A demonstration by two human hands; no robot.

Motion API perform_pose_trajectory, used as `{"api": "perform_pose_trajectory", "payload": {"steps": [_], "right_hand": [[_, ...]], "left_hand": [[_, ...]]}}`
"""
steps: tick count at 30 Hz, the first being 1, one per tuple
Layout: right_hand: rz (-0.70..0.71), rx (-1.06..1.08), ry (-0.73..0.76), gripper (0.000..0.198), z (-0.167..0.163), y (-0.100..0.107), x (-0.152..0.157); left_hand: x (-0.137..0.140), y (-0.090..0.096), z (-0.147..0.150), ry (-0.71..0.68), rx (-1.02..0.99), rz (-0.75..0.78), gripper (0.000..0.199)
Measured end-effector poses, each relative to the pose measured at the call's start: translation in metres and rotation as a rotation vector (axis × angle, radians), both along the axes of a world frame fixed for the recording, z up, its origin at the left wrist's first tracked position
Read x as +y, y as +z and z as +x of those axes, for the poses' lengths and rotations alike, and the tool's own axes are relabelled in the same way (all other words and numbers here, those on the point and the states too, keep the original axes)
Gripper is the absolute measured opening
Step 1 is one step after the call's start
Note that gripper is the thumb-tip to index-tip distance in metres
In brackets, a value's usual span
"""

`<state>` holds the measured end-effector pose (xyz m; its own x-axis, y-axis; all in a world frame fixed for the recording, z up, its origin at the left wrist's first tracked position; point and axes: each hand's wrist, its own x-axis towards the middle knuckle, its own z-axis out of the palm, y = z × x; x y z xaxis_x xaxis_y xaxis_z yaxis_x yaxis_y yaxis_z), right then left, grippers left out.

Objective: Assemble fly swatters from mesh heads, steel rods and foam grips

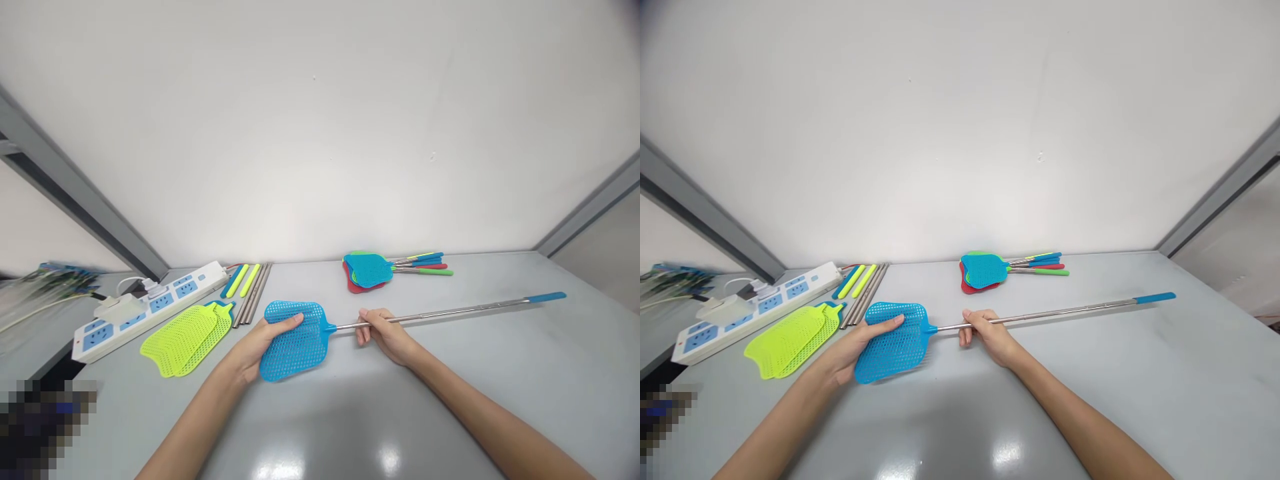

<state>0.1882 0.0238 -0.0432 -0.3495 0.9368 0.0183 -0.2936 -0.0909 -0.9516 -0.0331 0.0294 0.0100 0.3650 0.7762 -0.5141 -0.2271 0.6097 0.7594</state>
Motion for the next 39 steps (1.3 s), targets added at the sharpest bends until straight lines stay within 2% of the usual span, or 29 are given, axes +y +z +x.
{"api": "perform_pose_trajectory", "payload": {"steps": [12,20,39], "right_hand": [[-0.065,0.024,0.133,0.046,0.003,0.004,-0.002],[-0.204,0.086,0.246,0.046,0.005,0.002,-0.003],[-0.184,0.121,0.234,0.047,0.004,0.0,-0.002]], "left_hand": [[-0.003,-0.006,0.003,0.053,0.074,-0.003,0.034],[-0.003,-0.007,0.004,0.089,0.093,0.033,0.031],[-0.006,-0.013,0.011,0.151,0.223,0.073,0.034]]}}
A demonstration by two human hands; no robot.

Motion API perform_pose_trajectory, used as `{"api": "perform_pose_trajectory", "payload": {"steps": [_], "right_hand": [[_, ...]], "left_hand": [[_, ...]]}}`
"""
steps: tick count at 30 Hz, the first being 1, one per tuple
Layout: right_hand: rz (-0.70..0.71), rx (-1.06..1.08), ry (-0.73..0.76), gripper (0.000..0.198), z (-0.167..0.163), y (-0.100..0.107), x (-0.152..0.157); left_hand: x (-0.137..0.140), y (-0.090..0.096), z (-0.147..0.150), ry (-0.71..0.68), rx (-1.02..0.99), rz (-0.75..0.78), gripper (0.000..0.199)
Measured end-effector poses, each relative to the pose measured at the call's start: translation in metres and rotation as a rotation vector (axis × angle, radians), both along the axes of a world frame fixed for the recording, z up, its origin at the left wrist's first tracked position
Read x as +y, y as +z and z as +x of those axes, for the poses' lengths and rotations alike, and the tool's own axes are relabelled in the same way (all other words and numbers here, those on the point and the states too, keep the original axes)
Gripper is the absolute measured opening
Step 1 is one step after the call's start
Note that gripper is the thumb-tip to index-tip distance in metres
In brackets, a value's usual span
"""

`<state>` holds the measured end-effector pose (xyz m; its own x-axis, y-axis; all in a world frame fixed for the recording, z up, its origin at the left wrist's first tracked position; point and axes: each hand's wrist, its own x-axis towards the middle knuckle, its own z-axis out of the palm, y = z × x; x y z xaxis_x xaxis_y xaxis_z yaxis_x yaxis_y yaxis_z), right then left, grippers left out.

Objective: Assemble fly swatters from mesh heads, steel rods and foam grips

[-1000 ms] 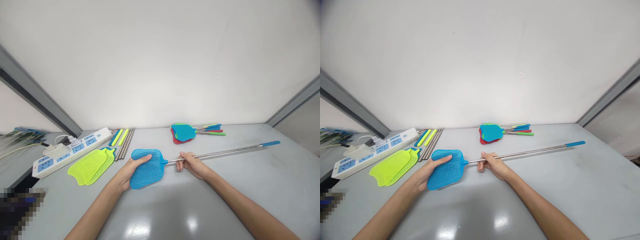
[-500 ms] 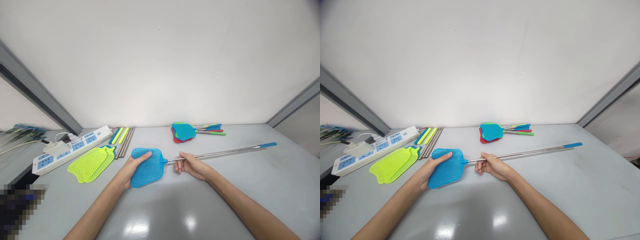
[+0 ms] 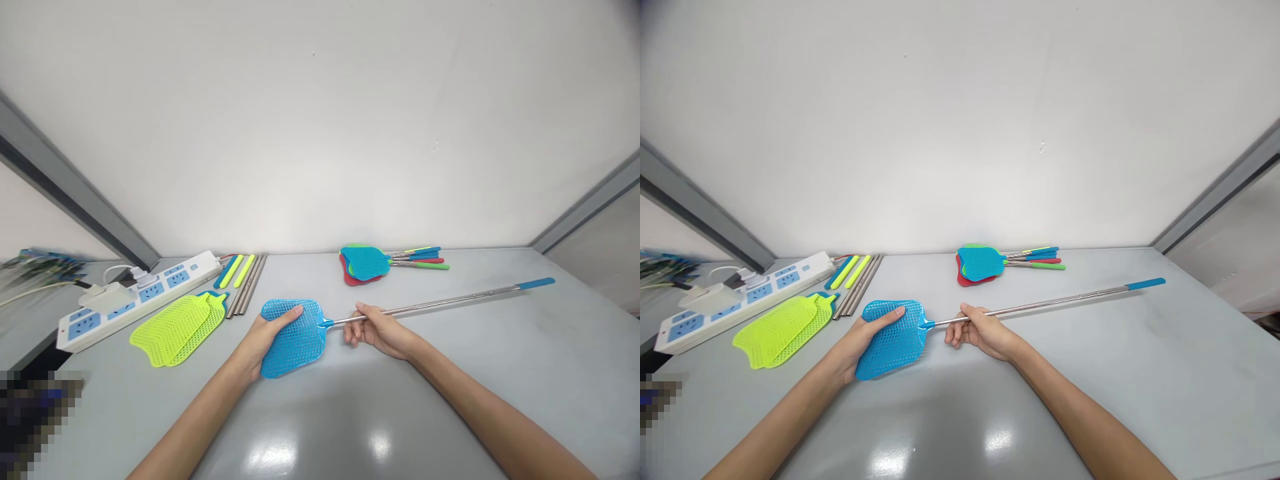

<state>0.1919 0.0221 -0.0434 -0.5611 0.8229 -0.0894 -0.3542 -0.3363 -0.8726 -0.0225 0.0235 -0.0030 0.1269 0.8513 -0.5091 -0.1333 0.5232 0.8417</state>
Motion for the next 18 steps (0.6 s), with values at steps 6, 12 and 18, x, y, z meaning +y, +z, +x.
{"api": "perform_pose_trajectory", "payload": {"steps": [6,12,18], "right_hand": [[0.017,-0.012,-0.003,0.048,-0.0012,-0.0003,-0.0007],[0.022,-0.021,-0.004,0.047,-0.0029,0.001,-0.0013],[0.023,-0.013,-0.006,0.046,-0.0029,0.0024,-0.0013]], "left_hand": [[-0.001,-0.0053,0.004,0.026,0.053,0.041,0.033],[-0.0056,-0.0048,0.0087,0.013,0.03,0.058,0.034],[-0.0075,-0.0032,0.01,0.025,0.02,0.053,0.034]]}}
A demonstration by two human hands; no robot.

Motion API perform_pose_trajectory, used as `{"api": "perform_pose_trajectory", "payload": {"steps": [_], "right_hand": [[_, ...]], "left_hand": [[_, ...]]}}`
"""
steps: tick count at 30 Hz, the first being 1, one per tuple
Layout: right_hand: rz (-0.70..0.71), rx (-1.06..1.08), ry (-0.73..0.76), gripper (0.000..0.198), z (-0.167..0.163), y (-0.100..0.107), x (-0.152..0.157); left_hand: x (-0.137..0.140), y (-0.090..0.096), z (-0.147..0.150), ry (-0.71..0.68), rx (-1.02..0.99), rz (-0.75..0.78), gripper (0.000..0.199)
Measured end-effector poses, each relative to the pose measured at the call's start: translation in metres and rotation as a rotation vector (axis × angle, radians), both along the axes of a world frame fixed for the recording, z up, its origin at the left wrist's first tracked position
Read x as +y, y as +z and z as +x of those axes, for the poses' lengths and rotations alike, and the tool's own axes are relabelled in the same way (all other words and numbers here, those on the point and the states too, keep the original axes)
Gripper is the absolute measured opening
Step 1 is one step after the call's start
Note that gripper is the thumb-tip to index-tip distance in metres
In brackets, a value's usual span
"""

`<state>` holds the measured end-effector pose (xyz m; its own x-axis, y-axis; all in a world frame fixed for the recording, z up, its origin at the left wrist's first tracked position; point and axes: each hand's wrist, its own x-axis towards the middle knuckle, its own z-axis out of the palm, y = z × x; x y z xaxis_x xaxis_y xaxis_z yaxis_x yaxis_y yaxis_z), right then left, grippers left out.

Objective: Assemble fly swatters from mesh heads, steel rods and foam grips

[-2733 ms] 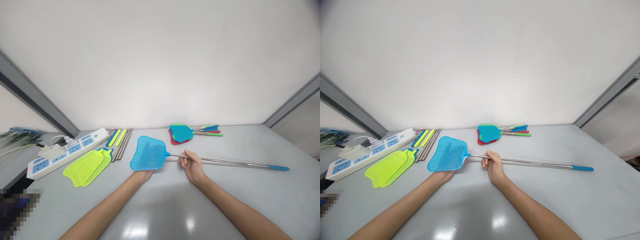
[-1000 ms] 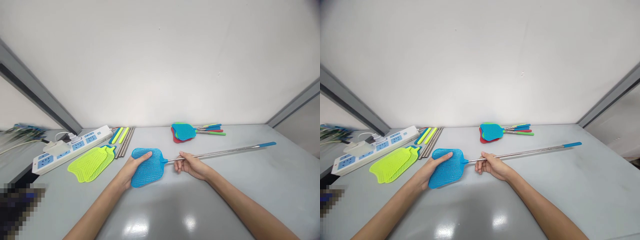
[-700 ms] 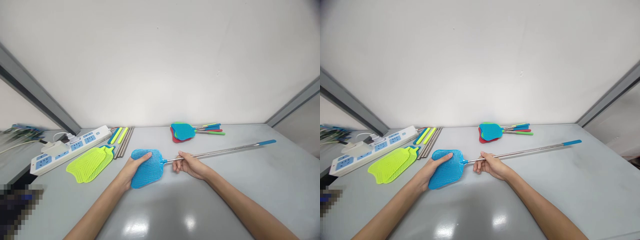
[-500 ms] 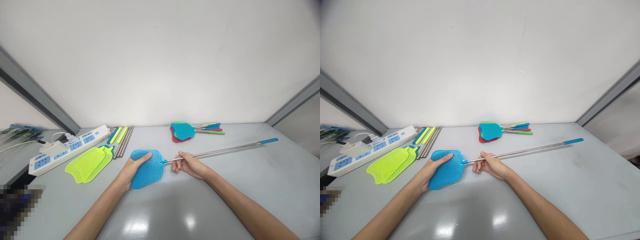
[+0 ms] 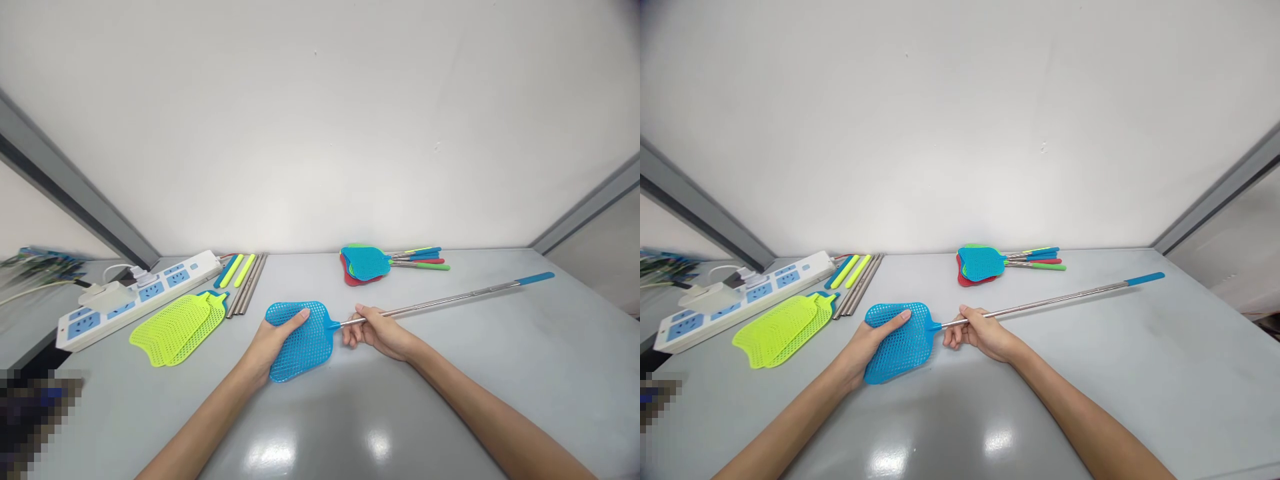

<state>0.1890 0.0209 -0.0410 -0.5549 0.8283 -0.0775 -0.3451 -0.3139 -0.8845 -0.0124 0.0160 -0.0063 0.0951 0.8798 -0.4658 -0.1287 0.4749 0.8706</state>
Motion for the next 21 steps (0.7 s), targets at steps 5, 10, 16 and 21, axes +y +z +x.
{"api": "perform_pose_trajectory", "payload": {"steps": [5,10,16,21], "right_hand": [[-0.002,-0.002,0.001,0.048,-0.0008,0.0019,-0.0007],[0.011,-0.003,-0.005,0.048,-0.0017,0.0028,-0.001],[0.02,-0.012,-0.001,0.049,-0.0025,0.0021,-0.0011],[0.031,0.001,-0.011,0.049,-0.0032,0.002,-0.0012]], "left_hand": [[-0.0006,-0.004,-0.0008,-0.018,0.0,0.026,0.035],[-0.0006,-0.0035,-0.0004,-0.021,0.014,0.039,0.036],[-0.0008,-0.0027,0.0002,-0.028,-0.002,0.025,0.037],[-0.0027,-0.0029,0.0037,-0.008,-0.003,0.025,0.036]]}}
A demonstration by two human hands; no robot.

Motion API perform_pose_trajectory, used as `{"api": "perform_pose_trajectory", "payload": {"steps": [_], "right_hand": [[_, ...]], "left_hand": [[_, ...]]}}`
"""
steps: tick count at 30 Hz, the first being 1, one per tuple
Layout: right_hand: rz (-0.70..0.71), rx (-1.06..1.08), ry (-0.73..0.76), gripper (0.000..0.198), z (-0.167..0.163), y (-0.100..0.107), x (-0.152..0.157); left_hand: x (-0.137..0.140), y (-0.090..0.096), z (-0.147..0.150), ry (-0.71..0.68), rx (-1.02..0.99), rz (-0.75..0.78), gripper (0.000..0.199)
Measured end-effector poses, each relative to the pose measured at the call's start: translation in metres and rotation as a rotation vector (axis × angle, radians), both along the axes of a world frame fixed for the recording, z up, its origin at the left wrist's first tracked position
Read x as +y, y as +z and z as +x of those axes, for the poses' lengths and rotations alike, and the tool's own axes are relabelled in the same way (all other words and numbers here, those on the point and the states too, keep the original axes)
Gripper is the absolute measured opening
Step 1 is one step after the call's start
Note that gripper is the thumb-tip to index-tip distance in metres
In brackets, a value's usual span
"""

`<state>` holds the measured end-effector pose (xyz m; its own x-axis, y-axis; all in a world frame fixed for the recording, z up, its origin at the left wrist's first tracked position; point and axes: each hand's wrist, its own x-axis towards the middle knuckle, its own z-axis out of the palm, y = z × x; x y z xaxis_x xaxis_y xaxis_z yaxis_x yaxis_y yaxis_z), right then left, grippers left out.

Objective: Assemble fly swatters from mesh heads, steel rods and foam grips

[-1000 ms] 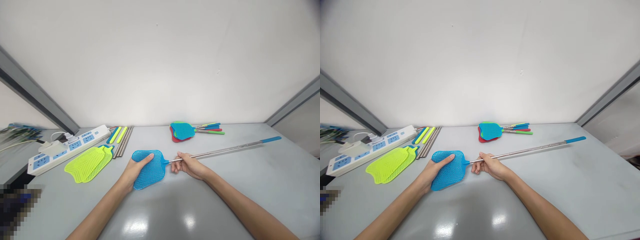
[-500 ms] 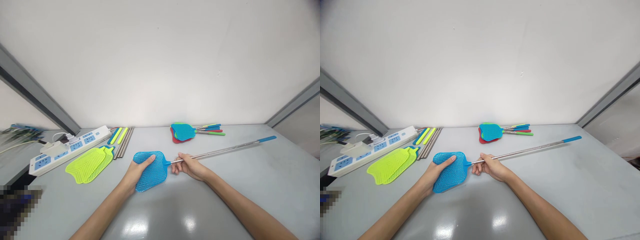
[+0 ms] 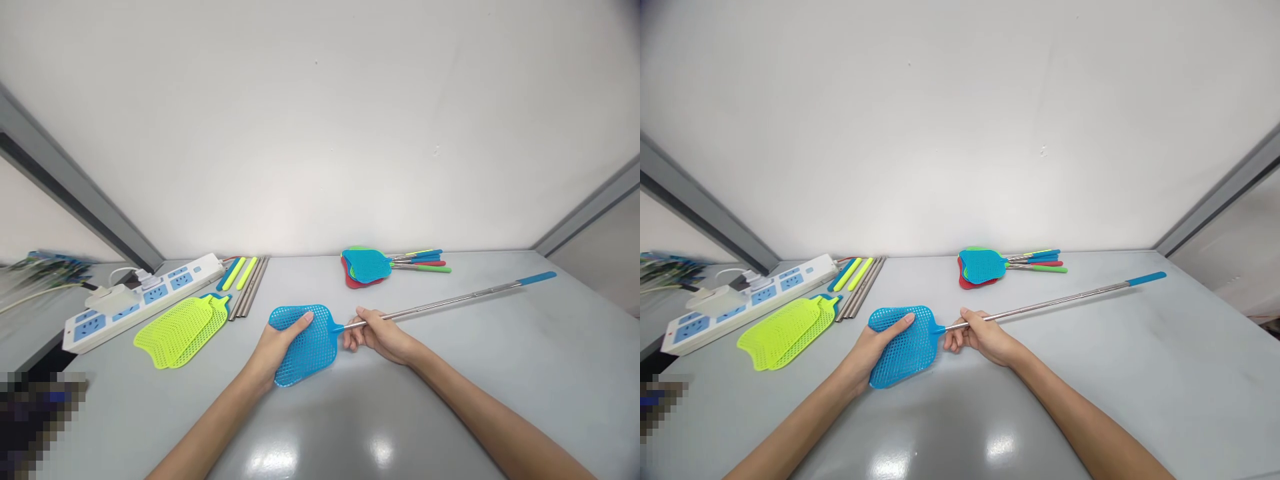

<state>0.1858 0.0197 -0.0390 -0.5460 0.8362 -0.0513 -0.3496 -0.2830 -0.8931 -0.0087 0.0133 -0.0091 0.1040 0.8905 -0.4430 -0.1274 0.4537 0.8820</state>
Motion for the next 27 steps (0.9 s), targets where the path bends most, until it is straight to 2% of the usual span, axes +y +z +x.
{"api": "perform_pose_trajectory", "payload": {"steps": [5,18,27], "right_hand": [[-0.021,0.007,-0.02,0.049,0.001,-0.002,0.0],[-0.013,-0.009,-0.052,0.047,0.001,-0.005,0.001],[-0.011,-0.045,-0.117,0.047,0.001,-0.009,0.002]], "left_hand": [[-0.003,-0.001,0.005,0.048,0.001,0.004,0.035],[0.001,0.0,0.001,-0.02,-0.066,-0.004,0.035],[0.008,-0.005,-0.006,-0.004,-0.123,0.024,0.03]]}}
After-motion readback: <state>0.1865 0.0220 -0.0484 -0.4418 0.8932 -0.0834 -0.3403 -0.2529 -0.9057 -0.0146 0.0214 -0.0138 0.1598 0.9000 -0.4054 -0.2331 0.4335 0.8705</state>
